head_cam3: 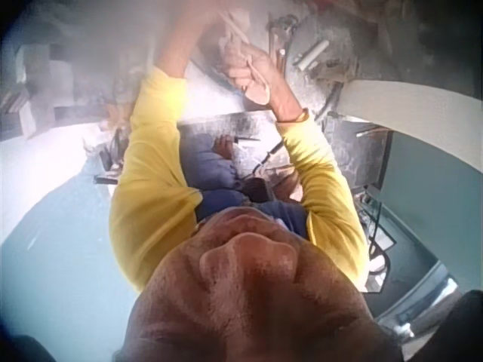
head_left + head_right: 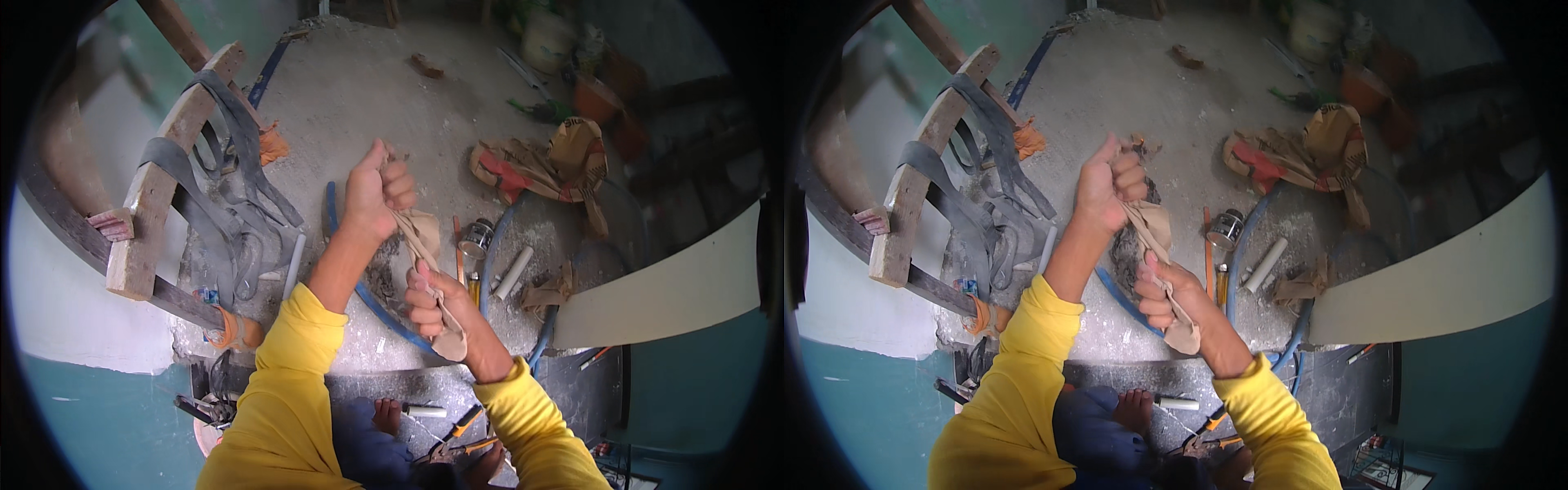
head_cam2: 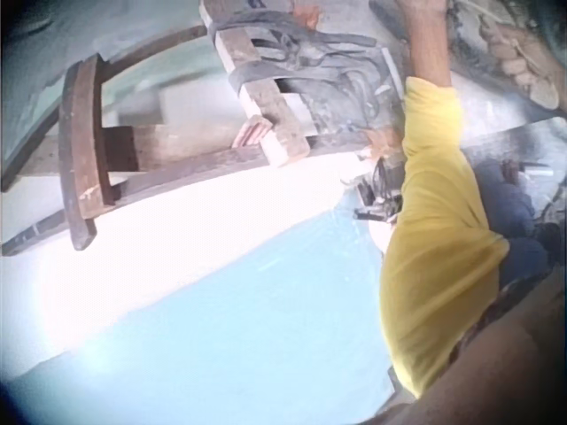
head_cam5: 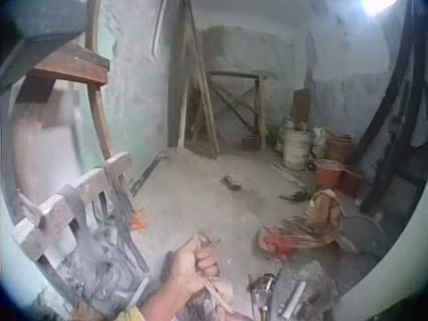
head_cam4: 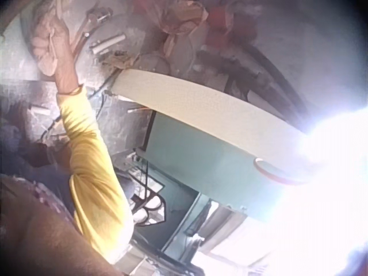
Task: The person sits on the floor and repairs two hoses. They first attach a white connector to an orange hose, then attach a metal connector to a blue hose. They use a lighter to heat the end of the blue hose and wrap it with blue tape.
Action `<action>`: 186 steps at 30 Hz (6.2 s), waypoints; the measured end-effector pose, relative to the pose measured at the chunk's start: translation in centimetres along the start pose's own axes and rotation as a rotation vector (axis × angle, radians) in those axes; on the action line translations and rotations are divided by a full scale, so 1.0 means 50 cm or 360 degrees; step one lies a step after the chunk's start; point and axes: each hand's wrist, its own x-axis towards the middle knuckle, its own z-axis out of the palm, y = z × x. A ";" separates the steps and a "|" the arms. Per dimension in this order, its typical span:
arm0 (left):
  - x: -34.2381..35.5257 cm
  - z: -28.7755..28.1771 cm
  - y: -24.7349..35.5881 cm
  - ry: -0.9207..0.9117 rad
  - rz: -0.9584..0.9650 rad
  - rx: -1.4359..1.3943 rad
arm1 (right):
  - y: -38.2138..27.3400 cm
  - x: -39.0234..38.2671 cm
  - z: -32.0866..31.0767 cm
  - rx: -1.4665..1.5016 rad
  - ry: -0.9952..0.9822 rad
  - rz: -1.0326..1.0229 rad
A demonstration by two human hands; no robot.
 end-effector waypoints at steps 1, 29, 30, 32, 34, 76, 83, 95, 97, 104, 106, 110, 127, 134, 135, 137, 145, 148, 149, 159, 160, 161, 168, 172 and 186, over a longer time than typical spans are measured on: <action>-0.004 0.019 0.003 -0.0025 -0.0045 -0.0012 | 0.003 0.003 -0.015 -0.0251 0.0068 -0.0141; 0.008 0.091 0.051 -0.0436 0.0355 0.1401 | -0.230 0.081 0.051 -0.1731 0.0471 -0.1027; 0.006 0.074 0.040 -0.0425 0.0431 0.1654 | -0.247 0.085 0.041 -0.1542 0.0598 -0.0913; 0.001 0.035 0.007 -0.0430 0.0387 0.2087 | -0.278 0.103 0.009 -0.1128 0.0636 -0.1306; -0.001 0.023 -0.012 -0.0531 -0.0095 0.2357 | -0.304 0.106 -0.031 -0.0906 0.0608 -0.1242; -0.053 -0.255 0.158 0.0874 0.0418 0.2841 | -0.389 0.442 -0.247 -0.1296 0.0950 -0.1633; -0.048 -0.260 0.162 0.0887 0.0427 0.2841 | -0.396 0.442 -0.247 -0.1484 0.0871 -0.1643; -0.043 -0.265 0.161 0.0855 0.0396 0.2787 | -0.385 0.451 -0.242 -0.1422 0.0912 -0.1585; -0.043 -0.266 0.161 0.0848 0.0385 0.2772 | -0.386 0.452 -0.242 -0.1421 0.0893 -0.1581; -0.045 -0.262 0.161 0.0856 0.0388 0.2791 | -0.385 0.458 -0.236 -0.1426 0.0934 -0.1704; -0.045 -0.263 0.160 0.0856 0.0403 0.2796 | -0.385 0.459 -0.236 -0.1422 0.0943 -0.1698; -0.043 -0.266 0.163 0.0870 0.0386 0.2786 | -0.385 0.453 -0.233 -0.1441 0.0943 -0.1613; -0.042 -0.274 0.161 0.0842 0.0418 0.2795 | -0.386 0.460 -0.233 -0.1436 0.0967 -0.1700; -0.040 -0.267 0.161 0.0866 0.0327 0.2815 | -0.383 0.458 -0.238 -0.1432 0.0994 -0.1693; -0.040 -0.268 0.161 0.0870 0.0311 0.2816 | -0.382 0.458 -0.237 -0.1424 0.0990 -0.1693; -0.041 -0.275 0.162 0.0871 0.0362 0.2834 | -0.383 0.457 -0.237 -0.1438 0.0998 -0.1694; -0.052 -0.281 0.161 0.0917 0.0006 0.2988 | -0.382 0.457 -0.241 -0.1369 0.0982 -0.1713; -0.055 -0.279 0.155 0.0873 -0.0090 0.3035 | -0.384 0.455 -0.245 -0.1363 0.0987 -0.1683; -0.057 -0.278 0.153 0.0871 -0.0108 0.3061 | -0.384 0.455 -0.246 -0.1361 0.0985 -0.1679; -0.053 -0.292 0.135 0.0885 -0.0287 0.3199 | -0.372 0.446 -0.247 -0.1259 0.1055 -0.1625; -0.053 -0.288 0.134 0.0894 -0.0291 0.3231 | -0.375 0.443 -0.255 -0.1205 0.1032 -0.1608; -0.053 -0.285 0.132 0.0903 -0.0295 0.3263 | -0.378 0.438 -0.263 -0.1152 0.1010 -0.1590; -0.060 -0.275 0.123 0.0927 -0.0350 0.3383 | -0.321 0.391 -0.246 -0.0627 0.1120 -0.1431; -0.053 -0.272 0.100 0.0925 -0.0187 0.3203 | -0.282 0.352 -0.313 -0.0355 0.1065 -0.1295; -0.112 -0.243 0.019 0.0513 0.0112 0.1096 | -0.120 0.194 -0.322 0.0191 0.0960 -0.1390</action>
